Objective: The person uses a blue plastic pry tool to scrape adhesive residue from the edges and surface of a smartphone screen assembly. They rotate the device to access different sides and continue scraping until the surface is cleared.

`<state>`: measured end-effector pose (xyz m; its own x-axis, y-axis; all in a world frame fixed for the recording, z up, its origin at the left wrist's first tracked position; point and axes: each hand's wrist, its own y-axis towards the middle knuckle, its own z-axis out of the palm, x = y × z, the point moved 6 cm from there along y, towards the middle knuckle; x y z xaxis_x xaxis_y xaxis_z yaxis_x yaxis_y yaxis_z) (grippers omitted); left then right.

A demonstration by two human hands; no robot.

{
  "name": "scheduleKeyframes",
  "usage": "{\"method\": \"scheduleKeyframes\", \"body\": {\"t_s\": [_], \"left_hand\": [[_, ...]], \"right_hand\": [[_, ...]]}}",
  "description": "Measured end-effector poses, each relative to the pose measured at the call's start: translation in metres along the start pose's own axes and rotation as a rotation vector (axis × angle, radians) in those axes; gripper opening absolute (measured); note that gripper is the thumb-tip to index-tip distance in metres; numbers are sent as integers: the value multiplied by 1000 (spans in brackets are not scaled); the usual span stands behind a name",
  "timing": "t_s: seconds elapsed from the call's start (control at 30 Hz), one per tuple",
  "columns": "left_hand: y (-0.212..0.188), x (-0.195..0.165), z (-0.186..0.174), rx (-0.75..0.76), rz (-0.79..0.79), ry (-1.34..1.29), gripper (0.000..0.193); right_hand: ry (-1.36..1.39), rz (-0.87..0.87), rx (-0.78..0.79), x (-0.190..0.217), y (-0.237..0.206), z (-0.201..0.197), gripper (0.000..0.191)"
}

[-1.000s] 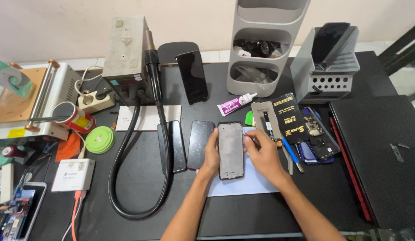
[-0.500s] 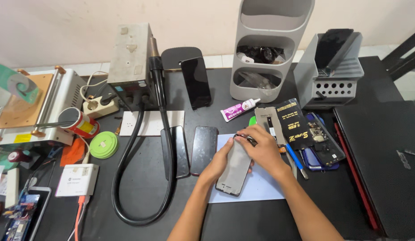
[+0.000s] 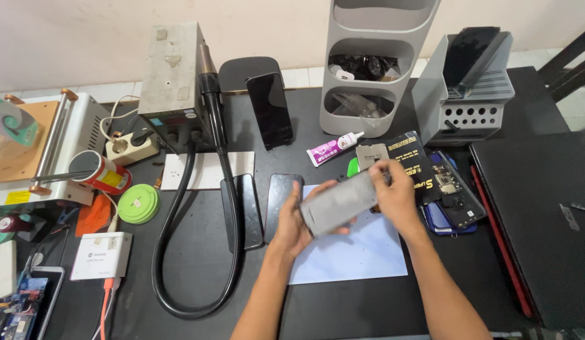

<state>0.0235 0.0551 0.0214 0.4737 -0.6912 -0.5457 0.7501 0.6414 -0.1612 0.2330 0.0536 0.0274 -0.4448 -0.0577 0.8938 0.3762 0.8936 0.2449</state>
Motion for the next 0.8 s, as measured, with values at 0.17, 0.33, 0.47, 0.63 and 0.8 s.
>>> {"method": "scheduleKeyframes", "body": {"t_s": [0.17,0.33,0.47,0.63,0.8], "left_hand": [[4,-3,-9,-129,231,265,72],[5,-6,-27,-301,276,252,65],[4,-9,-32,-319,261,246,62],[4,-10,-33,-295,251,251,61],[3,-7,-36,-308,227,298,61]], "right_hand": [[149,65,-39,-24,4,-4,16],[97,145,27,-29,0,4,17],[126,120,39,-15,3,-3,18],[151,89,121,9,4,-11,21],[207,239,203,16,1,-11,21]]}}
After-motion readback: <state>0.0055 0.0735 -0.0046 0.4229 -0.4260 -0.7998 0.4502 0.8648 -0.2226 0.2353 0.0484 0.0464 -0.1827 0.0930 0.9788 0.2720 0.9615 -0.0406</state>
